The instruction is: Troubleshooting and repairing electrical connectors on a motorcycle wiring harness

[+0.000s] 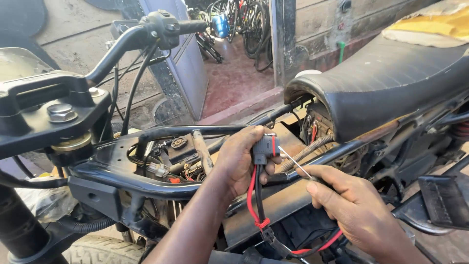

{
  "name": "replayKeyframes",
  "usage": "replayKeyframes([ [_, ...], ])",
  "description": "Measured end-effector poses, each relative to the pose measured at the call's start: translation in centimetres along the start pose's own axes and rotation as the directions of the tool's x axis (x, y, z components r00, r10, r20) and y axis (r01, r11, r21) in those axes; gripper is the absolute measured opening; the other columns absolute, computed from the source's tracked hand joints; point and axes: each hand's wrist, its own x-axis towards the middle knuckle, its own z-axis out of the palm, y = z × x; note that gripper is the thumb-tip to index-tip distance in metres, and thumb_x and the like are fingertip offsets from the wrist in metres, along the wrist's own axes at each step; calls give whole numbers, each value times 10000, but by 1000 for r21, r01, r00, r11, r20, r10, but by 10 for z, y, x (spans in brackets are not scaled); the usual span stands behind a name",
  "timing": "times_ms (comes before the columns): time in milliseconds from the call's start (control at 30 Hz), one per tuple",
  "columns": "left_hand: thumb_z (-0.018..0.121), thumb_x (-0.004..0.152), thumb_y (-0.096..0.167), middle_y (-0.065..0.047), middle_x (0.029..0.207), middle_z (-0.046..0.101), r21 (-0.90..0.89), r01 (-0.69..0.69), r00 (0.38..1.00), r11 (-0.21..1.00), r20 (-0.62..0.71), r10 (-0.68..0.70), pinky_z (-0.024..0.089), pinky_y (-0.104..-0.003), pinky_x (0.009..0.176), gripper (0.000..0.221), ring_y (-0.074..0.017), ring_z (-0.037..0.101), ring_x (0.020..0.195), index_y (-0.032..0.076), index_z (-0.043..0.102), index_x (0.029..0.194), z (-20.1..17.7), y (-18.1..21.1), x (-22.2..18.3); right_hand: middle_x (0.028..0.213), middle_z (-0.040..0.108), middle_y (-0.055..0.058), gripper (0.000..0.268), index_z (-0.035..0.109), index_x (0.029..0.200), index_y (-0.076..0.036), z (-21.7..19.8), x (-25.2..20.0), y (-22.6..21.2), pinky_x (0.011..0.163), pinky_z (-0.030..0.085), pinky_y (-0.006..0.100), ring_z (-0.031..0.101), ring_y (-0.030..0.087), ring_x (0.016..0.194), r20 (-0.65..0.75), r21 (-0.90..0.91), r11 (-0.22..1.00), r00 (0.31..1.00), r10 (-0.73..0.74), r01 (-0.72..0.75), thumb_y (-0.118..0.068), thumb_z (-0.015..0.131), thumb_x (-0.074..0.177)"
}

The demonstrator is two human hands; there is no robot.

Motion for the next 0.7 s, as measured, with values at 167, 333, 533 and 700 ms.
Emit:
replayKeyframes([
  [167,485,1032,290,-247,691,651,6,4,997,1000,-73,-4,361,-295,300,284,-252,556,420,46,615,1098,10,1,1,1254,859,-54,428,804,1244,-165,-1,6,6,1051,500,266,744,63,1202,62,-60,935,936,-346,350,-300,569,913],
  [333,489,1034,263,-235,683,643,60,-45,998,997,-34,47,339,-280,302,265,-248,542,419,33,621,1037,13,-2,-3,1287,854,-88,449,801,1260,-210,-1,5,4,1063,496,266,742,53,1239,94,-73,934,935,-342,349,-325,529,922],
  [533,497,1017,241,-235,659,641,43,-85,996,995,6,85,344,-288,285,262,-254,547,400,18,631,1052,8,-7,2,1282,854,-92,424,807,1249,-215,-2,1,2,1058,498,255,746,52,1230,68,-123,932,940,-335,341,-285,546,922],
  [700,498,1023,226,-238,652,644,14,-114,993,993,34,114,346,-288,273,254,-254,547,386,9,628,1040,4,-9,4,1236,873,-10,423,850,1181,-85,3,-1,1,1077,497,262,750,85,1212,81,168,967,975,-205,190,-240,566,909],
])
